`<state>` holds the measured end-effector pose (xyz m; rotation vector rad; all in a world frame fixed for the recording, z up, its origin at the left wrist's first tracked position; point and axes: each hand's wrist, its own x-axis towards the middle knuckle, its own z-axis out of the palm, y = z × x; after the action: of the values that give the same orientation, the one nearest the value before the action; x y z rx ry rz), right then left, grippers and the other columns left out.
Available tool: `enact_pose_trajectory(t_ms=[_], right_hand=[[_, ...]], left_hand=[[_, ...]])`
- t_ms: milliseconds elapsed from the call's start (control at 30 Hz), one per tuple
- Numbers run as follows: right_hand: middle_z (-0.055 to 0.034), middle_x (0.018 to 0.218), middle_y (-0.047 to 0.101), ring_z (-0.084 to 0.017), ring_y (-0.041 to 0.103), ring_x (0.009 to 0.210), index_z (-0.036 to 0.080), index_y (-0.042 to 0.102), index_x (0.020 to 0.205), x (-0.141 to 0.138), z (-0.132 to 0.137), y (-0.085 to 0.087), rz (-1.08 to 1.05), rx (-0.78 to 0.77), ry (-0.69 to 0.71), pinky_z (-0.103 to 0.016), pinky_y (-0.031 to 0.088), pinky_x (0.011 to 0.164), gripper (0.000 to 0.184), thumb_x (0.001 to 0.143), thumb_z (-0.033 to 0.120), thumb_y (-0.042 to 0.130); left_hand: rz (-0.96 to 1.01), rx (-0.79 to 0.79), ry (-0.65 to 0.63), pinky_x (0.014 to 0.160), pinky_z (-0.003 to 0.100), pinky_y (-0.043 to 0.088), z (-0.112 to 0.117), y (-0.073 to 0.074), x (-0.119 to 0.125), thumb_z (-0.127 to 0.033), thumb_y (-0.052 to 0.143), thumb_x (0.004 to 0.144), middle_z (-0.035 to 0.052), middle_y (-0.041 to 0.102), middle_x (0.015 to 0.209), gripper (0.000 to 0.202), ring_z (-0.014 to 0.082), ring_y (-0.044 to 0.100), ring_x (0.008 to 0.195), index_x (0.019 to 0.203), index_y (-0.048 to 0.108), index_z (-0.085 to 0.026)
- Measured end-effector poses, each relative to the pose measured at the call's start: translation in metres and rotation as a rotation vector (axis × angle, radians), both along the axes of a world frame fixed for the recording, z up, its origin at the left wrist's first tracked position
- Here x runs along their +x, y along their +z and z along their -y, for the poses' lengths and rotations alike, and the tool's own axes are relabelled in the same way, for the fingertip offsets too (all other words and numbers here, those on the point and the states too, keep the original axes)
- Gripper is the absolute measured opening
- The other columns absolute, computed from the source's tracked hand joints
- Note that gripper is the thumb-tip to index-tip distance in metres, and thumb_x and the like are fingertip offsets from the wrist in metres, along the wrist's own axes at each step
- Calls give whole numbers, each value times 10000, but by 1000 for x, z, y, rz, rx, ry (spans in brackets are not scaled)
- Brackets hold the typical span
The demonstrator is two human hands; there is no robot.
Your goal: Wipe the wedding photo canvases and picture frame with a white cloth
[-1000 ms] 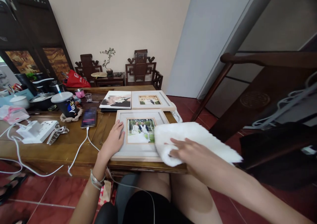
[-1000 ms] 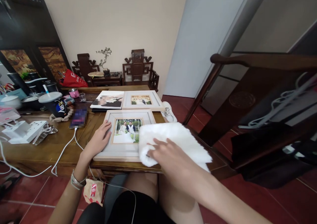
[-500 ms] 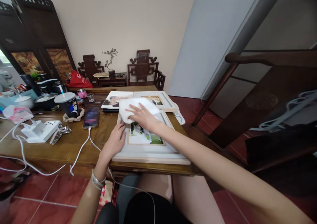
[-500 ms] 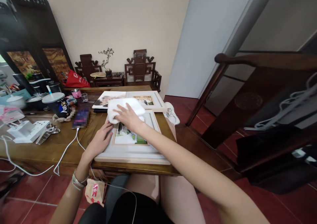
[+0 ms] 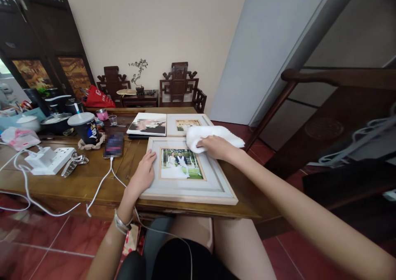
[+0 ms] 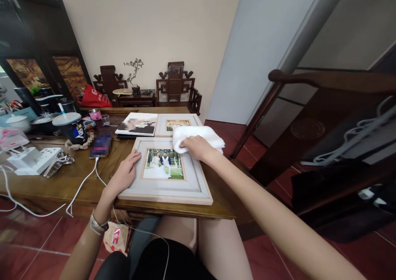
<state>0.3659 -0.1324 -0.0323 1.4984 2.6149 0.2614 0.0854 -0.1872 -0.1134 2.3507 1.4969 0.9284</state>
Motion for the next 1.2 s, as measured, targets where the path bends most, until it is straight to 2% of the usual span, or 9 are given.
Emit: enact_pose_trajectory(t_ms=[100,200,367,467,667,800,933,1033,1200], right_hand=[[-150,1087,687,-247,657,972,159,700,1065,10,17,-4,12,21,12,-326,430,821,558,690,-98,377],[-160,1055,684,-256,666,953,151,702,1019,14,47,-8,-4,1,52,-345,432,831,567,645,-114,368],[-121,1042,699,-272,575,1175,194,701,963,24,87,-4,-105,-89,110,-308,438,848,546,626,-99,388],[-114,1119,687,-258,582,1167,203,697,1003,26,80,-6,-131,-93,79,-298,450,854,580,614,-94,387],[-183,1370,535,-294,608,1137,137,659,1167,15,31,-26,-119,67,-43,-405,434,960,648,630,-91,376],[-229,1351,536,-315,538,1231,95,667,1141,10,26,-29,-98,106,-1,-455,407,992,638,619,-110,363],[-236,1305,570,-309,574,1189,114,681,1122,12,51,-21,-66,30,29,-452,414,980,660,598,-122,357],[-158,1272,614,-283,596,1159,188,698,1085,20,80,-14,-120,-49,56,-404,436,958,658,594,-105,373],[-64,1063,708,-253,606,1115,255,709,1020,29,120,0,-212,-196,123,-320,464,880,611,624,-73,380]], left_hand=[[18,11,8,1172,464,279,-2,-3,-1,-31,361,830,168,520,1395,496,244,353,1396,1288,547,-75],[27,32,5,1167,466,291,-3,-5,-1,-27,370,825,163,531,1385,498,243,363,1391,1284,552,-88],[16,22,-7,1170,471,287,0,-5,0,-13,369,819,178,516,1393,508,250,349,1399,1294,536,-76],[17,14,-16,1168,482,288,3,-3,1,-1,371,814,166,509,1402,512,250,335,1406,1289,540,-95],[-11,-9,-6,1169,471,290,7,1,3,10,350,821,184,500,1405,500,253,331,1407,1276,541,-68],[21,-16,11,1169,483,290,8,3,4,3,352,826,178,511,1397,496,254,345,1401,1276,545,-74],[14,-14,17,1175,473,284,7,1,4,1,352,829,171,513,1398,497,248,344,1401,1281,542,-78],[32,1,12,1170,482,290,6,-1,3,-4,363,824,157,517,1397,501,246,347,1400,1280,546,-103],[23,-5,-12,1176,487,270,3,-2,1,-10,376,815,163,505,1407,510,253,334,1406,1288,542,-100]])
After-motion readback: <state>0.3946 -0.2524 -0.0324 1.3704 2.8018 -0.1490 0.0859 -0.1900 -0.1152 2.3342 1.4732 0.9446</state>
